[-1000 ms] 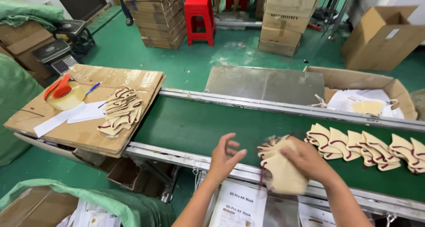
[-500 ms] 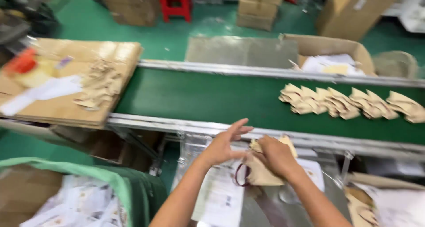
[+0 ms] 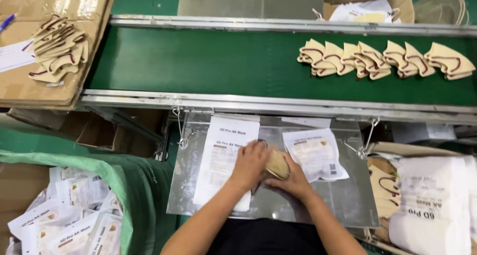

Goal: The recorder is packaging face masks by counting them, stacking them, and placing them into individual plastic packets at a conveyor belt workstation.

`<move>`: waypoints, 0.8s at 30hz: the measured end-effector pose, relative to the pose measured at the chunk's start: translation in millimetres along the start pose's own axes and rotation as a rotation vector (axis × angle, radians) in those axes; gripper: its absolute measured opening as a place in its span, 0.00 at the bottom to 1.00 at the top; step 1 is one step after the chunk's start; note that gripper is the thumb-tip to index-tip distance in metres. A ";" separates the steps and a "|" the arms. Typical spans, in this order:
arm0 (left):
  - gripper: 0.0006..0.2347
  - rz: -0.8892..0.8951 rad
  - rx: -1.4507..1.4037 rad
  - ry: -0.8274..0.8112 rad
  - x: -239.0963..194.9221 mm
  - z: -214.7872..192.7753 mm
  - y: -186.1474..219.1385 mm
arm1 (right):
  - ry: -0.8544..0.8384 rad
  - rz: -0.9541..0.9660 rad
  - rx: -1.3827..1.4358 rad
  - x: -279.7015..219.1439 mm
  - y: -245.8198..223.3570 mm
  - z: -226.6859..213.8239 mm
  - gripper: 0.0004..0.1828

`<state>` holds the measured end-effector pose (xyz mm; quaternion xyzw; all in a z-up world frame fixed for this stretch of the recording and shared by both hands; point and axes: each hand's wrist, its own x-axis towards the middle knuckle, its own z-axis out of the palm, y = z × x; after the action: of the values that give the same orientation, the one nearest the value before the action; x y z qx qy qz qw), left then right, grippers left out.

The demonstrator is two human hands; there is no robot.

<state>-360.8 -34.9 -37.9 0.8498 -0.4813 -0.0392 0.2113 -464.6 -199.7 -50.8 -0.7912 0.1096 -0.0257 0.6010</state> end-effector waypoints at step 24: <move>0.11 0.289 -0.160 0.555 -9.5 -56.2 -69.4 | 0.035 0.071 -0.100 123.8 80.0 -92.9 0.31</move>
<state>-295.1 22.2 -15.7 0.7315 -0.5167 0.1867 0.4038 -371.3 -333.1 -113.0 -0.8154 0.1491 -0.0129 0.5592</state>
